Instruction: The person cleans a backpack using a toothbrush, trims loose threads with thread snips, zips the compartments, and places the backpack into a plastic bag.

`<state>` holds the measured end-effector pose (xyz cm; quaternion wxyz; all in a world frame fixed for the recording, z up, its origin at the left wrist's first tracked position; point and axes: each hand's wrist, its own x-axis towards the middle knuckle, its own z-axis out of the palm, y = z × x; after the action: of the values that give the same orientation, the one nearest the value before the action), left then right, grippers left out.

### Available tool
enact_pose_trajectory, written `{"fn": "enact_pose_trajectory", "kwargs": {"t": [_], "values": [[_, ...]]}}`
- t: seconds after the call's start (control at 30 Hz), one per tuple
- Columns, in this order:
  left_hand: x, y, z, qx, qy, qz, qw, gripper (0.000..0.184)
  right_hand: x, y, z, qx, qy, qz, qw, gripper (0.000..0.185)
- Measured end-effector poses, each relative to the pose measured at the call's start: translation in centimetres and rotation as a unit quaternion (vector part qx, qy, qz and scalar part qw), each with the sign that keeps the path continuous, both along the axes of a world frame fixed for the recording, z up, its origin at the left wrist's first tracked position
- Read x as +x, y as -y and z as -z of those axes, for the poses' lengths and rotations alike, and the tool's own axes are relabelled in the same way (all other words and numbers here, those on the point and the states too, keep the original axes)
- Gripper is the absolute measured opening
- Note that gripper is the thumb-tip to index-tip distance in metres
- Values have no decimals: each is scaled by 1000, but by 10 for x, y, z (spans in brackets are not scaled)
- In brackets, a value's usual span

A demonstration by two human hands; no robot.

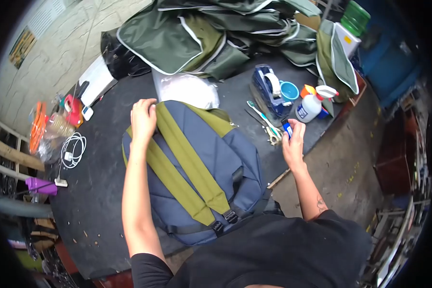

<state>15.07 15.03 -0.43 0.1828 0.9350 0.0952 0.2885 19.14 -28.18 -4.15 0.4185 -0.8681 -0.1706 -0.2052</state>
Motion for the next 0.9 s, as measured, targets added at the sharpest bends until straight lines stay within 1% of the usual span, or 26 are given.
{"fn": "enact_pose_trajectory", "kwargs": {"t": [0.07,0.1,0.13,0.17,0.2,0.23,0.27,0.33,0.37,0.4,0.47,0.5,0.53,0.6,0.63,0.67,0.77,0.8,0.87,0.9], "values": [[24,-21,26,62,-17,5,998,26,9,19,19,-7,4,71,997,35],[32,-29,36,93,-25,7,995,28,16,28,30,-8,4,77,997,35],[35,-34,38,92,-25,12,995,28,24,37,41,-8,9,104,995,34],[38,-37,38,15,-81,11,997,29,30,43,47,-8,16,129,991,33],[40,-39,39,-63,-136,8,989,31,33,49,53,-8,23,153,988,32],[42,-39,37,-139,-191,3,972,33,33,51,51,-8,23,155,988,32],[44,-39,33,-138,-190,2,972,33,32,51,48,-53,73,157,983,31],[46,-40,10,-168,-243,13,955,34,34,45,41,-140,174,157,962,28],[44,-40,0,-182,-273,18,944,35,31,41,41,-137,171,155,963,28],[40,-40,-13,-180,-276,16,944,35,24,39,41,-165,150,139,965,26],[32,-41,-45,-278,-263,80,920,35,15,34,39,-219,119,104,963,23],[25,-44,-63,-326,-249,108,906,35,15,33,43,-214,125,96,964,23],[18,-45,-78,-325,-242,98,909,35,15,37,54,-218,109,113,963,23],[6,-32,-106,-322,-210,169,907,31,17,45,70,-226,76,144,961,23],[-1,-23,-117,-320,-195,205,904,29,18,50,74,-222,81,133,963,23],[-9,-16,-125,-319,-190,196,907,29,19,55,76,-209,83,125,966,22],[-23,10,-146,-312,-160,244,904,25,26,55,74,-178,95,109,973,20],[-26,17,-151,-310,-154,239,907,25,28,52,67,-105,70,125,984,18],[-34,31,-157,-251,-118,224,934,26,27,49,53,41,13,155,987,16],[-36,37,-159,-221,-102,218,945,26,28,42,40,44,15,153,987,16]]}}
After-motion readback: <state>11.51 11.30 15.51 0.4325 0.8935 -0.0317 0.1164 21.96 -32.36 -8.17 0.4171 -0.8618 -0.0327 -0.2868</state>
